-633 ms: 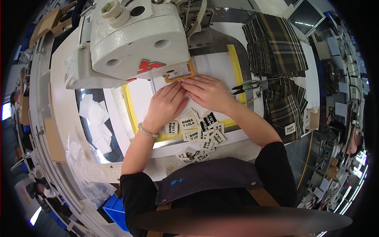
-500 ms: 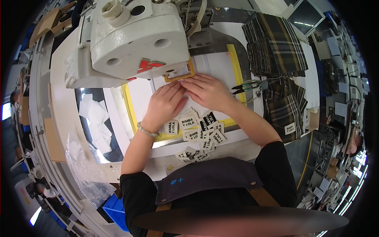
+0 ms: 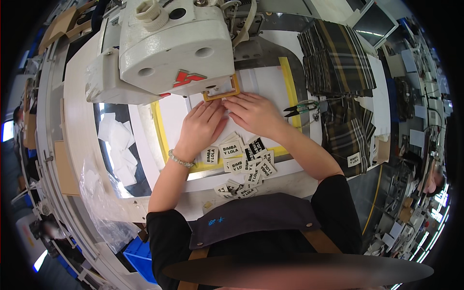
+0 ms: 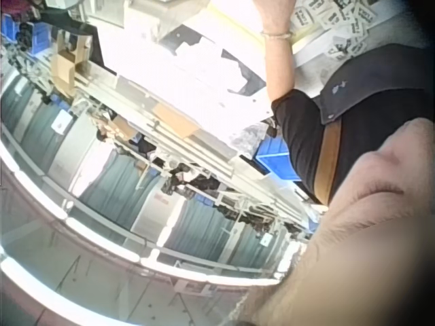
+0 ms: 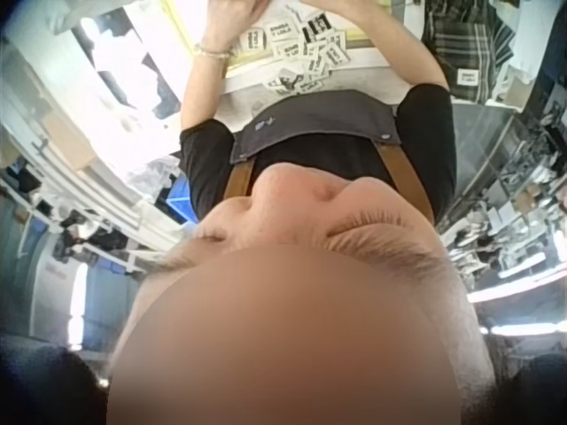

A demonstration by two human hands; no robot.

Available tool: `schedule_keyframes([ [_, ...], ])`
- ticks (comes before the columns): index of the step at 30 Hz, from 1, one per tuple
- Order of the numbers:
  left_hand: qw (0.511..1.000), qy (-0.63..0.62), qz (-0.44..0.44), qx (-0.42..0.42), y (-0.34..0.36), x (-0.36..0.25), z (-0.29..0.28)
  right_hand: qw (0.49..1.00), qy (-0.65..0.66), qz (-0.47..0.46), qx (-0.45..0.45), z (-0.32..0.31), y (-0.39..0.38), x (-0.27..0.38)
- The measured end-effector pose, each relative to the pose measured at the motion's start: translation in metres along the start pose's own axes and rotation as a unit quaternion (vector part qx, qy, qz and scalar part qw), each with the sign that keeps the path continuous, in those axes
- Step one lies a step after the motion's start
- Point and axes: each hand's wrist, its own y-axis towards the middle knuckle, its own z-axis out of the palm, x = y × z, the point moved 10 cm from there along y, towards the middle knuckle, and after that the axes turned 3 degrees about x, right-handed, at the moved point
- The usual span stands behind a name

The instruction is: Sewing brand labels onto plaid fabric pieces using an industrial sewing machine.

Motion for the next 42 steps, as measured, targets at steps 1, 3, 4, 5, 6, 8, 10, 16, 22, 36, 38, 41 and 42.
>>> schedule_keyframes([
  [1, 1.000, 0.000, 0.000, -0.001, 0.000, 0.000, 0.000, 1.000, 0.000, -0.001, 0.000, 0.000, 0.000, 0.000],
  [3, 1.000, -0.010, -0.003, 0.003, 0.001, 0.000, -0.002, 1.000, 0.004, 0.000, -0.003, 0.000, -0.001, 0.000],
  [4, 1.000, -0.009, -0.004, 0.002, 0.001, 0.001, -0.002, 1.000, 0.003, -0.001, -0.003, -0.001, -0.001, 0.000],
  [5, 1.000, -0.017, -0.004, -0.003, 0.000, 0.002, -0.003, 1.000, 0.006, -0.005, -0.004, -0.002, 0.000, 0.002],
  [6, 1.000, -0.025, -0.004, -0.009, -0.001, 0.003, -0.004, 1.000, 0.008, -0.009, -0.004, -0.002, 0.001, 0.003],
  [8, 0.999, -0.038, -0.006, -0.012, 0.000, 0.005, -0.006, 1.000, 0.004, -0.024, -0.018, -0.008, 0.002, 0.007],
  [10, 0.999, -0.049, -0.010, -0.018, -0.001, 0.006, -0.007, 0.999, 0.001, -0.041, -0.032, -0.011, 0.002, 0.010],
  [16, 0.999, -0.044, -0.011, -0.018, -0.002, 0.007, -0.008, 0.999, 0.002, -0.030, -0.021, -0.009, 0.004, 0.009],
  [22, 0.999, -0.045, 0.003, -0.026, -0.002, 0.006, -0.008, 1.000, 0.020, -0.015, -0.010, -0.007, 0.005, 0.005],
  [36, 1.000, -0.004, -0.014, -0.006, 0.016, -0.002, -0.004, 0.999, -0.005, -0.021, 0.023, -0.002, 0.004, 0.009],
  [38, 1.000, -0.007, -0.020, 0.012, 0.022, -0.003, 0.000, 1.000, -0.008, -0.020, 0.012, 0.001, 0.003, 0.008],
  [41, 0.998, -0.018, -0.037, 0.038, 0.029, -0.003, 0.007, 1.000, -0.002, -0.016, 0.010, 0.001, 0.002, 0.006],
  [42, 0.997, -0.026, -0.047, 0.045, 0.030, -0.001, 0.009, 1.000, 0.009, -0.013, 0.019, 0.002, 0.002, 0.005],
])
